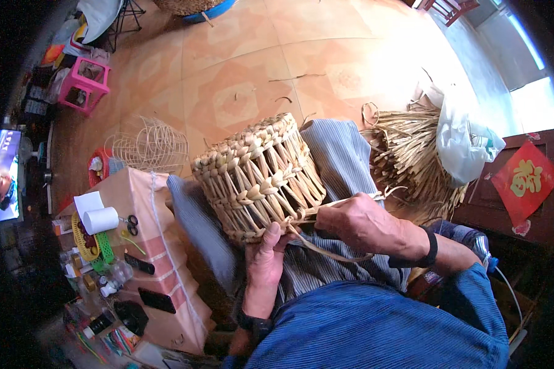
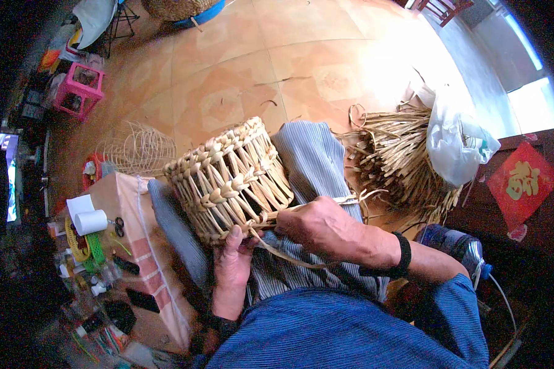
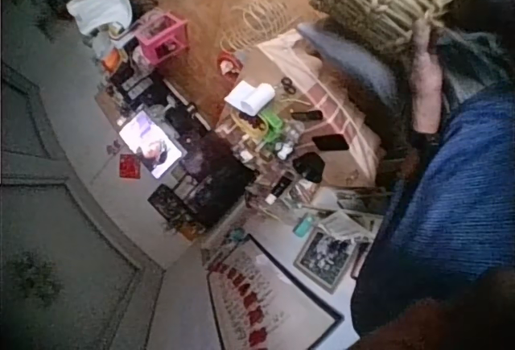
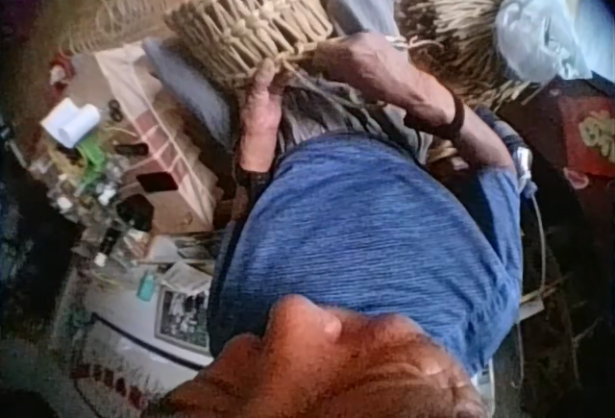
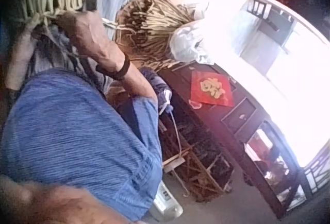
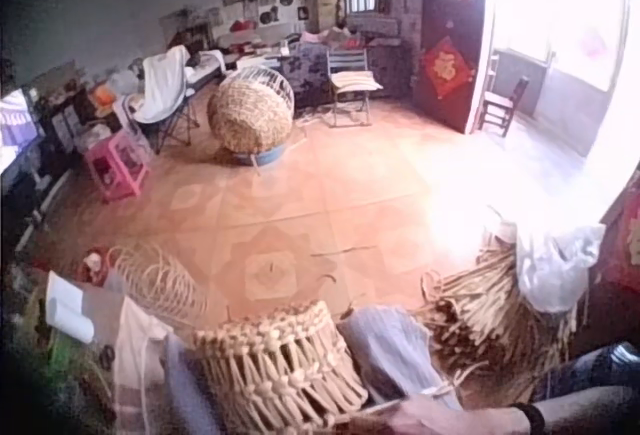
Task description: Weaving a small basket using straw or wicker materials.
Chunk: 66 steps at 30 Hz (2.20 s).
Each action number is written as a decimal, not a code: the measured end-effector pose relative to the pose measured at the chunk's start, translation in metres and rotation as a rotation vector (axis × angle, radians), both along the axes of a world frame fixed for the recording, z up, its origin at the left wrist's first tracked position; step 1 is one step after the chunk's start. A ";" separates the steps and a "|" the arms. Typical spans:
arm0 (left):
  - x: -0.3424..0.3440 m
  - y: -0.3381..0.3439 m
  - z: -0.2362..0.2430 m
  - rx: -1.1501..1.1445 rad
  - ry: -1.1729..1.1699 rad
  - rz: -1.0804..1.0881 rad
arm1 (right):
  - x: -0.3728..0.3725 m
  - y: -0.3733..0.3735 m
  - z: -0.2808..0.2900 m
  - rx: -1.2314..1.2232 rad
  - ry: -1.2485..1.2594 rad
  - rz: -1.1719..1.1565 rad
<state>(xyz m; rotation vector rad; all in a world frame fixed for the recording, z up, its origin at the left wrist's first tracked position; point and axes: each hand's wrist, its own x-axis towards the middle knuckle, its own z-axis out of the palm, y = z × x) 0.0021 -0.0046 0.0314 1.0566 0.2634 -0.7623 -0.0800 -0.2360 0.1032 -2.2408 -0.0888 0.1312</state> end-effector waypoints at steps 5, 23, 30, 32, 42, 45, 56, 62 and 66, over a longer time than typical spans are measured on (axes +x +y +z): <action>0.000 0.009 -0.011 -0.043 0.013 -0.042 | -0.008 0.002 -0.008 0.001 0.038 -0.030; -0.002 0.003 -0.003 -0.072 -0.014 -0.011 | -0.013 0.030 -0.004 -0.184 -0.081 -0.068; -0.001 -0.002 -0.003 -0.099 -0.049 0.013 | -0.007 0.014 -0.005 -0.141 -0.086 -0.009; -0.001 -0.001 -0.003 -0.098 -0.043 0.019 | -0.013 0.024 0.002 -0.178 -0.081 -0.003; 0.000 0.002 -0.004 -0.032 -0.040 -0.104 | -0.016 0.052 0.007 0.020 -0.038 -0.045; -0.003 -0.011 0.007 -0.052 -0.027 -0.033 | -0.016 0.047 0.002 0.029 -0.014 -0.358; -0.002 -0.009 0.000 0.006 0.030 0.045 | -0.022 0.040 -0.011 0.232 0.057 -0.216; -0.002 -0.008 -0.007 0.042 0.048 0.094 | -0.027 0.040 -0.012 0.216 0.036 -0.205; -0.004 -0.009 -0.003 -0.037 0.108 0.023 | -0.028 0.043 -0.013 0.235 0.023 -0.219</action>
